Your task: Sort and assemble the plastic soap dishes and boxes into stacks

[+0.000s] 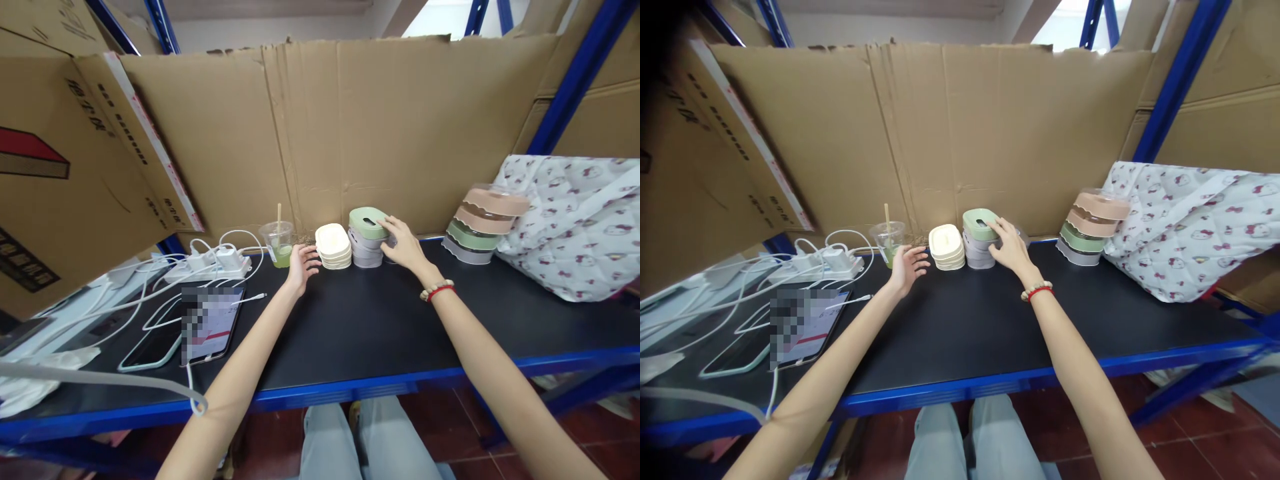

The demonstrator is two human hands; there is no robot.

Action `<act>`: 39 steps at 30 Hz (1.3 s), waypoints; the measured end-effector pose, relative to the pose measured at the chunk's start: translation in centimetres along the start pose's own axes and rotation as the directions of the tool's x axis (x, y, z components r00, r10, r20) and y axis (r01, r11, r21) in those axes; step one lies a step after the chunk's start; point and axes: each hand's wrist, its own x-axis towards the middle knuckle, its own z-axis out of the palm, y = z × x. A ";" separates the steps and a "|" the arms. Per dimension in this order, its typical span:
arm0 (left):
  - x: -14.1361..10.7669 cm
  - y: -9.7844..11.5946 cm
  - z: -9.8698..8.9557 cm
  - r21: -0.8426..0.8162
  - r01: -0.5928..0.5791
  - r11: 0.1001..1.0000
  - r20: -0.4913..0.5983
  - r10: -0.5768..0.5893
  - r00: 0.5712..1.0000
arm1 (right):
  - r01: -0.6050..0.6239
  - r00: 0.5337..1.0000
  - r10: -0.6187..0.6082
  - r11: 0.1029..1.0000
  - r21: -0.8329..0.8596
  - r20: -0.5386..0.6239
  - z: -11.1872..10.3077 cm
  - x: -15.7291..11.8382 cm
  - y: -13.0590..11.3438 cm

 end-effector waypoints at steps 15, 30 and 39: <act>-0.9 0.1 0.8 0.047 -0.071 0.996 -0.097 0.075 0.992 | -0.118 0.311 0.921 0.282 0.952 -0.234 -5.8 -0.1 6.1; -1.0 0.3 1.1 0.047 -0.063 0.997 -0.095 0.067 0.993 | 0.152 0.481 0.876 -0.043 0.987 -0.036 -10.4 -1.0 5.2; -0.9 0.4 1.1 0.043 -0.059 0.997 -0.080 0.062 0.995 | 0.168 0.479 0.875 -0.018 0.986 -0.066 -11.6 -1.8 6.9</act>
